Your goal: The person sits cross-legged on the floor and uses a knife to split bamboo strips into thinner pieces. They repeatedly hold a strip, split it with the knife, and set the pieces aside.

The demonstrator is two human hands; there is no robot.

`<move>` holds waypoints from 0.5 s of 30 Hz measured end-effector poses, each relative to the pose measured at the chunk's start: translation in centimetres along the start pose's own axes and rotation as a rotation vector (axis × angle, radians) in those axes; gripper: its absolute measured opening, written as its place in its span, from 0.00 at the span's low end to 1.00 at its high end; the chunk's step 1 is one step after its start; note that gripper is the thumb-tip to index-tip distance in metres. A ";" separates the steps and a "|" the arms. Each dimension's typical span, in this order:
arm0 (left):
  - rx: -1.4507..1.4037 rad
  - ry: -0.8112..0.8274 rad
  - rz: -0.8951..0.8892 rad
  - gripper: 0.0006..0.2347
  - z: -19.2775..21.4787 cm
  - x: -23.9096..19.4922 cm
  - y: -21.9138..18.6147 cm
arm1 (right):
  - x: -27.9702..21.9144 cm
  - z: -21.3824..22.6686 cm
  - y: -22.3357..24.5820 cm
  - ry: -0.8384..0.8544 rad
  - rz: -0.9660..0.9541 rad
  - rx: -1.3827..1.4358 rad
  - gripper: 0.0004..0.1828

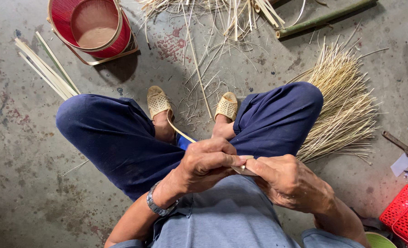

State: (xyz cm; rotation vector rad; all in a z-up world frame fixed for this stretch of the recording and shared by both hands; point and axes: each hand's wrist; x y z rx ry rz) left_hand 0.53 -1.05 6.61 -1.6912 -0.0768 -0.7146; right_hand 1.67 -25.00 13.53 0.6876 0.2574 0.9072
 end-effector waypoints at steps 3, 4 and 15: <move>-0.064 0.002 0.060 0.11 -0.1 0.4 -0.1 | 0.0 -0.2 0.0 -0.032 -0.003 0.011 0.20; -0.094 0.000 0.086 0.11 0.0 0.6 -0.2 | 0.0 -0.3 0.0 -0.049 -0.007 0.017 0.19; 0.002 -0.029 0.058 0.14 1.3 0.3 0.9 | -0.9 0.0 -1.2 -0.153 -0.019 0.013 0.11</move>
Point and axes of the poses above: each hand's wrist, its own x-axis towards the middle knuckle, its own z-axis out of the back of the hand, y = z × x, and after that the axes turned 10 degrees about -x, right-handed
